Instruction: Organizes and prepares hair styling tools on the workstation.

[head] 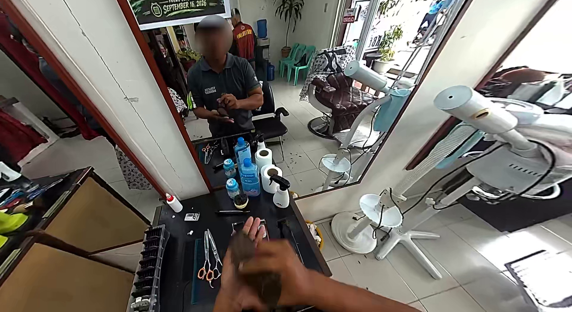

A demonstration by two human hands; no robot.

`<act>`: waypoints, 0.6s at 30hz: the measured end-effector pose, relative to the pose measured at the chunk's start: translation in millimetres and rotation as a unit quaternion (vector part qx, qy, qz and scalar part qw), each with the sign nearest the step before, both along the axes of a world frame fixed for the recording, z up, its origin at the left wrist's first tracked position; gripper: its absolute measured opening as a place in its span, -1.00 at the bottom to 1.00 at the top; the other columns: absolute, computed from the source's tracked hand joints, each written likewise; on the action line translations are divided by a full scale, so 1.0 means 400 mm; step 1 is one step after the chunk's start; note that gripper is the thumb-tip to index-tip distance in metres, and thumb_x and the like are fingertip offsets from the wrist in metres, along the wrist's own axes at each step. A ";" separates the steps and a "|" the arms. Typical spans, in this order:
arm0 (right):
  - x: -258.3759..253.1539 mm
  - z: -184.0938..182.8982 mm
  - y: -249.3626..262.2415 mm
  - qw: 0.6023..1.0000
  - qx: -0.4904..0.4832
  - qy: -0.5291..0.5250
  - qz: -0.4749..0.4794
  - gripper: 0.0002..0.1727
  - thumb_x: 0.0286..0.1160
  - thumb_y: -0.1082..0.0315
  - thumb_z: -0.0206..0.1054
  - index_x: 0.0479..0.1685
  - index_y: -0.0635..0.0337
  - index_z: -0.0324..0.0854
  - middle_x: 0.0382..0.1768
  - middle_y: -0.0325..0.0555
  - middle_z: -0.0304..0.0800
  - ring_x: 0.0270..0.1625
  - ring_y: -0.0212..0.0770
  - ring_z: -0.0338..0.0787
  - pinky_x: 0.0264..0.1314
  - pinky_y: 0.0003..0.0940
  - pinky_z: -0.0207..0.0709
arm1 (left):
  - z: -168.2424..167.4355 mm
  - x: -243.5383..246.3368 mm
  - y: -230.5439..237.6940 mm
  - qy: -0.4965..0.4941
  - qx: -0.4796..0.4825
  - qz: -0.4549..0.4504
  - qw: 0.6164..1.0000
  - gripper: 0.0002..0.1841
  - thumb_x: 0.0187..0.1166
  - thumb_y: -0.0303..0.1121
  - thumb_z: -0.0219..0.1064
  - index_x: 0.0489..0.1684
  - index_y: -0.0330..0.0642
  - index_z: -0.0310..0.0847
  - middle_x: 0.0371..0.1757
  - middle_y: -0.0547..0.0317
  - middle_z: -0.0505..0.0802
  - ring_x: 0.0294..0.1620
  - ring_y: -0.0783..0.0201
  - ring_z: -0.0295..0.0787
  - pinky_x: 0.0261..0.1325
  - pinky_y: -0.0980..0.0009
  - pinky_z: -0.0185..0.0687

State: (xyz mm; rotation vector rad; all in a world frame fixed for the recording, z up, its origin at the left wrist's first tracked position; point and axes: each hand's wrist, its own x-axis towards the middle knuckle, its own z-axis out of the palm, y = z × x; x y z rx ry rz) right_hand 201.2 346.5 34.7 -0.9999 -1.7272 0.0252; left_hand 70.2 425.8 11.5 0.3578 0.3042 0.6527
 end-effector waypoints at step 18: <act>0.050 -0.046 0.040 0.991 0.013 0.016 -0.134 -0.55 0.23 -0.06 0.62 -0.01 0.04 0.90 -0.29 -0.01 0.84 -0.26 -0.20 0.83 -0.21 -0.24 0.75 | 0.048 0.005 0.078 0.198 0.174 0.150 0.953 -0.73 0.83 -0.46 -0.06 0.22 -0.32 0.54 -0.02 0.08 0.85 -0.02 0.25 0.82 0.16 0.25 0.74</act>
